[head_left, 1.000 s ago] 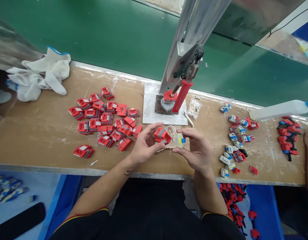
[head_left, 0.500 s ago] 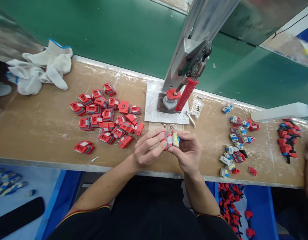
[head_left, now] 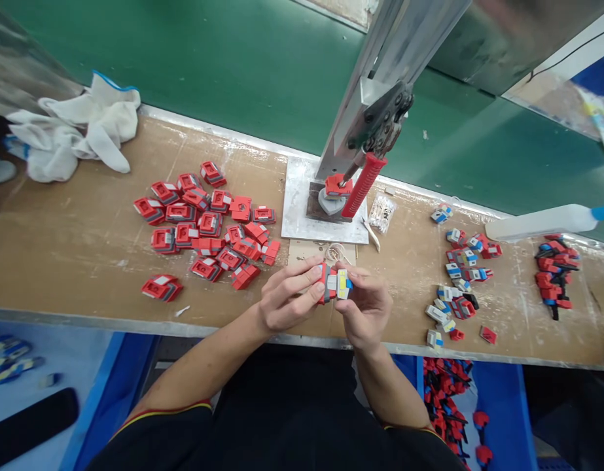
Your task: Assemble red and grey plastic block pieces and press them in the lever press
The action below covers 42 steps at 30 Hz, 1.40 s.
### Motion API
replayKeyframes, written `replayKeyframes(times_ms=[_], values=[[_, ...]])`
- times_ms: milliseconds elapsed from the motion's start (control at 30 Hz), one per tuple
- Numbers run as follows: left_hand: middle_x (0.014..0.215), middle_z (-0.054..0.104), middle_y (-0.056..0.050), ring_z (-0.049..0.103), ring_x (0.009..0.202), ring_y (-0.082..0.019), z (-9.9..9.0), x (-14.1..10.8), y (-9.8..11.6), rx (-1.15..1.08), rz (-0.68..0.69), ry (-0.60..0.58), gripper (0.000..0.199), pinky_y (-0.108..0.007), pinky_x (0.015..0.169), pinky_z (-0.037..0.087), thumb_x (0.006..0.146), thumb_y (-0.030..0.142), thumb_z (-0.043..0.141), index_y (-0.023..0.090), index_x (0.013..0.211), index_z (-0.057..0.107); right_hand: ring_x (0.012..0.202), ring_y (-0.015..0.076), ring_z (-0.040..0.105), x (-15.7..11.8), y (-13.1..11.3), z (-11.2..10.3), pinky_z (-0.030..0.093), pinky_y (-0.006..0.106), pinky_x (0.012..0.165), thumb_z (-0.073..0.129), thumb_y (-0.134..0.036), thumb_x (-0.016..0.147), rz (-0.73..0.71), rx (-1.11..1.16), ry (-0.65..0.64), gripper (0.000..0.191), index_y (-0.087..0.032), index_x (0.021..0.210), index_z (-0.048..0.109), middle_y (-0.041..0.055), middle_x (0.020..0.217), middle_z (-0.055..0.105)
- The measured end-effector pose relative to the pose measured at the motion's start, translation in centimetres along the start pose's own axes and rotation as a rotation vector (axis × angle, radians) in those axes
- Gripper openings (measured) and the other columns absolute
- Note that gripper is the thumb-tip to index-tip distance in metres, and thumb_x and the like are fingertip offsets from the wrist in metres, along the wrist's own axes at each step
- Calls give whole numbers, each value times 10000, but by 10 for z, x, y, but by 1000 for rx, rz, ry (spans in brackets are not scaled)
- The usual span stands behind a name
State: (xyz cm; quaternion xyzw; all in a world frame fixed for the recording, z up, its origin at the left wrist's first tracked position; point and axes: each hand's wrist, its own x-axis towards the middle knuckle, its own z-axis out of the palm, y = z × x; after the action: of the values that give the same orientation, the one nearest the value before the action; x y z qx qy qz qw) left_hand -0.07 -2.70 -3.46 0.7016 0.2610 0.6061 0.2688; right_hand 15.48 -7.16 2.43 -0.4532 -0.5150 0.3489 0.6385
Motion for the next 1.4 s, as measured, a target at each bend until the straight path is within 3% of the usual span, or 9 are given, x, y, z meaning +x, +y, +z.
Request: replayKeyframes(times_ms=[100,333,433,567,700,1033,1200,1267,1400], values=[[994,774,4,819,989,-263,-2,-1,4,23,75,43,326,-507,936,712,788,167,899,315,1032,742,1085,234,794,-8,2,8,668,399,893,838,-432,880,-21,56,55,280,-364,1130,730,42,1137,804],[1148,765,-38,808,1052,-250,3,18,16,69,60,75,338,-423,874,732,842,203,864,313,1137,740,1045,256,793,10,-8,-14,669,431,889,856,-473,852,58,26,-129,284,-306,1048,736,63,1069,796],[1240,749,-56,803,1074,-212,5,27,20,-50,6,115,407,-340,882,719,895,163,813,340,1254,738,1116,233,769,12,-6,-18,665,403,898,800,-454,910,13,28,-145,276,-345,1149,717,62,1250,759],[1289,771,-106,777,1183,-258,-2,32,23,-312,-63,-56,706,-388,1021,668,905,119,772,346,1539,559,1375,306,648,9,-2,-19,607,489,1090,832,-619,816,65,-92,-273,731,-334,1441,583,127,1512,634],[1392,730,-170,726,1288,-315,-9,31,23,-525,-186,-223,851,-423,1108,618,845,310,878,274,1599,485,1449,335,593,7,-1,-22,516,563,1209,805,-634,832,-5,-179,-321,735,-330,1464,584,129,1508,647],[1325,763,-154,740,1259,-294,-12,35,25,-532,-224,-138,596,-374,1056,637,839,332,897,253,1391,688,1315,332,683,15,2,-18,578,557,1109,815,-469,882,-205,-280,-321,677,-365,1500,559,108,1432,699],[1213,769,-106,808,1030,-212,-24,54,35,-523,-420,-189,429,-260,784,679,925,255,801,258,1333,666,1288,321,643,44,-10,-20,564,556,1076,823,-327,881,-436,-543,-365,680,-431,1495,548,75,1408,689],[1154,783,-81,810,936,-185,-36,69,29,-463,-399,-200,408,-250,746,669,908,267,820,255,1289,674,1341,331,600,59,-11,-27,540,560,1090,830,-446,868,-421,-552,-378,660,-409,1470,561,88,1479,637],[1261,775,-103,768,1136,-246,-59,118,-1,-147,-242,-287,439,-394,1002,624,860,283,852,251,1270,700,1393,306,551,98,1,-43,533,507,1054,691,-674,909,-173,-356,-274,479,-326,1234,630,95,1549,562]])
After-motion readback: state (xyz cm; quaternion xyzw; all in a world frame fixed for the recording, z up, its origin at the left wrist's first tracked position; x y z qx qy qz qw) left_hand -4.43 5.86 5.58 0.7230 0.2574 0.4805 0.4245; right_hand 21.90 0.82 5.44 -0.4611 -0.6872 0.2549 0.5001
